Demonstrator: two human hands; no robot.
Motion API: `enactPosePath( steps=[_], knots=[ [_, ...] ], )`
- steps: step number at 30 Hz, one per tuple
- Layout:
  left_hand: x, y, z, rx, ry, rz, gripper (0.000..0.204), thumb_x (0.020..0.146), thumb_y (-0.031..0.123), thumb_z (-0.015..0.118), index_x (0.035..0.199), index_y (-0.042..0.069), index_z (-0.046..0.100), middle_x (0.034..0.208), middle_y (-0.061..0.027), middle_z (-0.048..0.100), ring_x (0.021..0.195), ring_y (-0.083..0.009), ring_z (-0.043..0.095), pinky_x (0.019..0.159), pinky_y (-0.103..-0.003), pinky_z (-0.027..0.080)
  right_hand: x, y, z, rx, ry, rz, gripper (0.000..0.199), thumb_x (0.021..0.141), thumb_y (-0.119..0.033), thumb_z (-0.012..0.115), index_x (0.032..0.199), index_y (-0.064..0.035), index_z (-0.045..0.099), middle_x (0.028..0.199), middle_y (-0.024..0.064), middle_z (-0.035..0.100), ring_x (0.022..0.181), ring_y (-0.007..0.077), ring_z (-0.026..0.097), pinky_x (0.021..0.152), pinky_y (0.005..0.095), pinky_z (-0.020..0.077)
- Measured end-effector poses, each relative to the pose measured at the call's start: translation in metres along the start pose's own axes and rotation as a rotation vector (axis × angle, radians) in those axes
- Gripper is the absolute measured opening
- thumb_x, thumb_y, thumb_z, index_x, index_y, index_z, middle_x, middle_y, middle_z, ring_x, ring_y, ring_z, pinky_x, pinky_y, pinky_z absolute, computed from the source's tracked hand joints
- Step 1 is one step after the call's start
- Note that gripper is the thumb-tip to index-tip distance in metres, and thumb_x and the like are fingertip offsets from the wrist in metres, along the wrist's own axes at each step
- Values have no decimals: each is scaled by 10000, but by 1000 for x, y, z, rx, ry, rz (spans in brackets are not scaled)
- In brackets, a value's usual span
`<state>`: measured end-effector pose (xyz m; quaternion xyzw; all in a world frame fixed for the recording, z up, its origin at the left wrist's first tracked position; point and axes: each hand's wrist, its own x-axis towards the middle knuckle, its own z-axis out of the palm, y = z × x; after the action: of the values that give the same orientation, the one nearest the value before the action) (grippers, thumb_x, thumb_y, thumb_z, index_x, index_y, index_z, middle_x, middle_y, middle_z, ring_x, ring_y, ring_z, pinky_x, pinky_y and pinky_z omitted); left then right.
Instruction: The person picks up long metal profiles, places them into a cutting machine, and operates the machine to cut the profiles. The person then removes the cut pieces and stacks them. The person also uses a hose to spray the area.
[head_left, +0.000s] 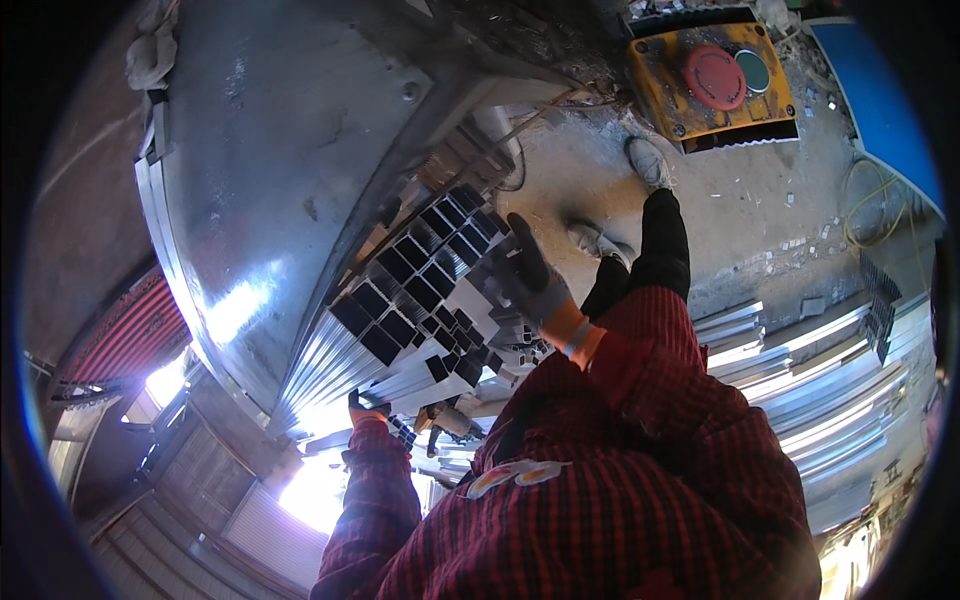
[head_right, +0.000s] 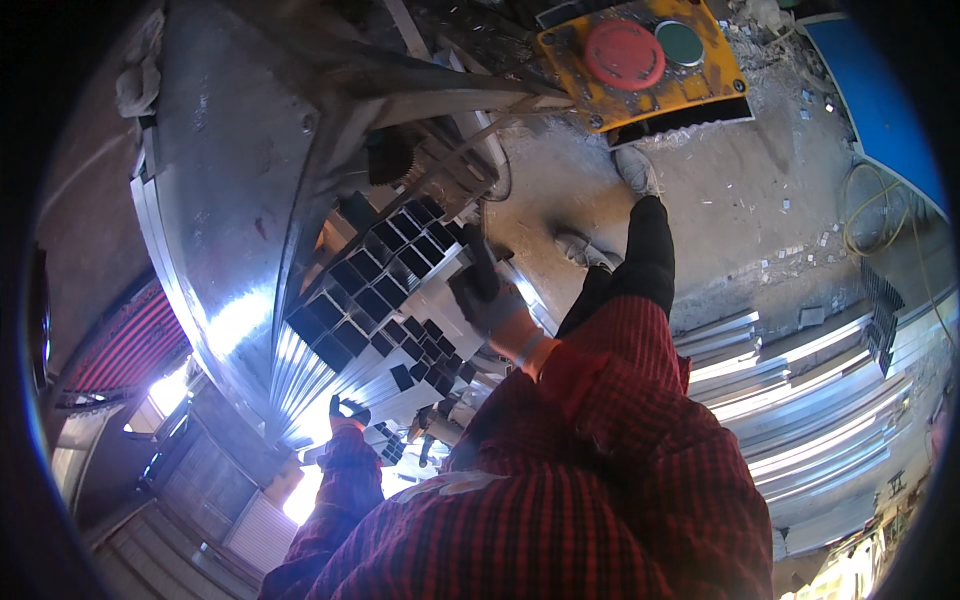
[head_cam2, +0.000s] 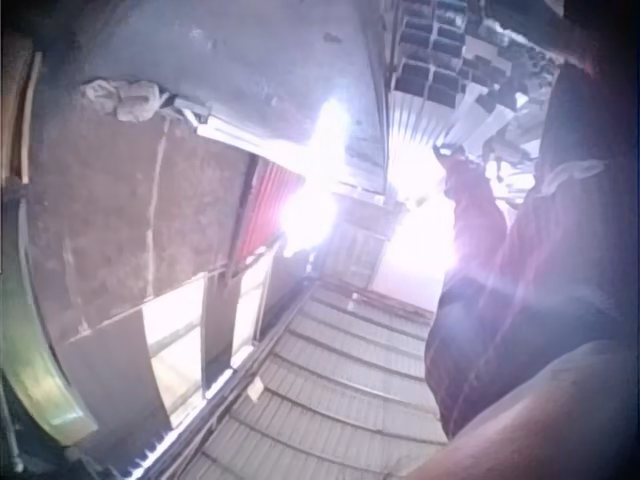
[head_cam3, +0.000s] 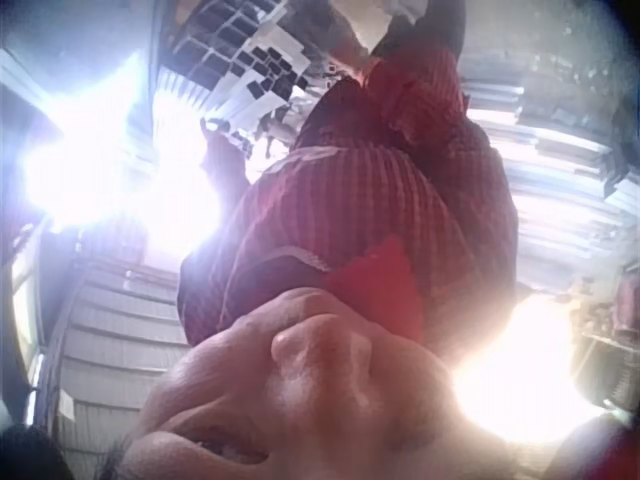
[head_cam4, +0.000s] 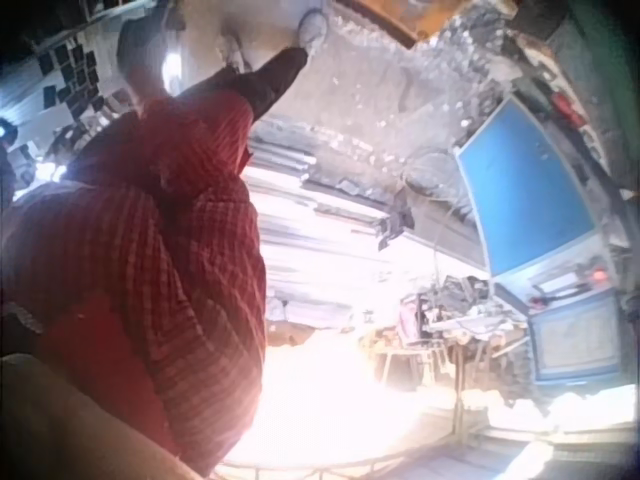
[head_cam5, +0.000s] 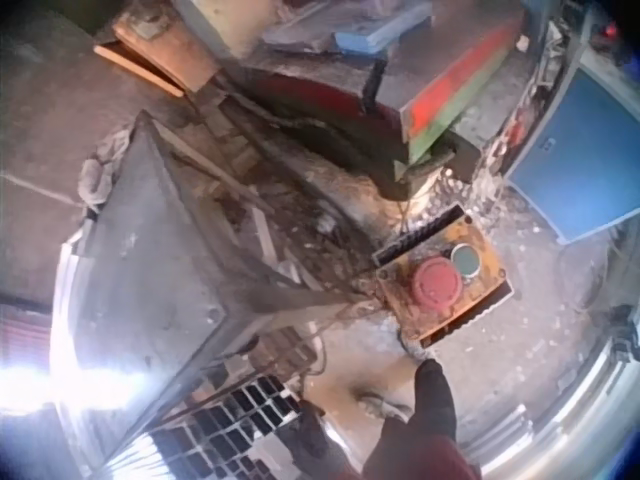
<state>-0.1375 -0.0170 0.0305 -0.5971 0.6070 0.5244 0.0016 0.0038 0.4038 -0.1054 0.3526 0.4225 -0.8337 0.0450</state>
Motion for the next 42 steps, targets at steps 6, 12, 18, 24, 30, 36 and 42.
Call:
enactPosePath(
  steps=[6, 12, 18, 24, 30, 36, 42],
  knots=[
    [60, 2, -38, -186, -128, -153, 446, 807, 387, 669, 1109, 86, 541, 1068, -156, 622, 983, -352, 600, 887, -542, 463, -4, -30, -15, -45, 59, 48, 376, 902, -217, 579, 1258, -100, 544, 886, 139, 656, 780, 216, 637, 705, 333, 502],
    [63, -27, -39, -321, -521, -178, 664, 828, 586, 592, 1130, -5, 604, 1012, -147, 650, 976, -335, 594, 993, -505, 399, -83, -89, 15, -333, -327, -223, 290, 915, -70, 559, 1203, -38, 552, 956, 132, 651, 800, 215, 651, 708, 304, 522],
    [84, -53, -55, -646, -465, 10, 349, 808, 430, 733, 850, 99, 632, 750, -71, 676, 630, -261, 634, 586, -399, 533, -121, -161, 130, -899, -768, -862, 389, 869, -111, 636, 1241, -43, 543, 1088, 150, 606, 941, 284, 590, 820, 374, 476],
    [29, -22, -18, -581, -245, 89, 606, 735, 389, 820, 1119, 28, 522, 858, -90, 637, 694, -229, 655, 580, -413, 568, -102, -122, 194, -1821, -1020, -998, 878, 813, -525, 612, 1499, -125, 238, 1285, 202, 498, 1089, 373, 527, 940, 450, 420],
    [-21, -35, -66, -811, -321, 226, 672, 722, 414, 822, 1132, 2, 484, 908, -139, 637, 745, -270, 667, 597, -468, 571, -104, -113, 228, -1838, -1152, -589, 891, 797, -493, 646, 1476, -86, 236, 1180, 295, 579, 1042, 417, 606, 872, 462, 489],
    [-63, 5, -41, -698, -536, 191, 500, 816, 435, 734, 1124, 111, 511, 872, -41, 599, 789, -179, 640, 652, -350, 549, -89, -149, 234, -1502, -1200, -420, 820, 766, -422, 731, 1388, -45, 352, 1091, 234, 632, 1005, 348, 627, 875, 397, 492],
    [-99, -89, -78, -772, -645, 195, 553, 862, 533, 634, 1244, 150, 519, 1006, -40, 634, 810, -144, 631, 690, -303, 537, -64, -122, 225, -1339, -1308, 18, 669, 834, -360, 675, 1353, -28, 415, 1219, 127, 541, 1057, 250, 540, 892, 388, 442]
  ],
)
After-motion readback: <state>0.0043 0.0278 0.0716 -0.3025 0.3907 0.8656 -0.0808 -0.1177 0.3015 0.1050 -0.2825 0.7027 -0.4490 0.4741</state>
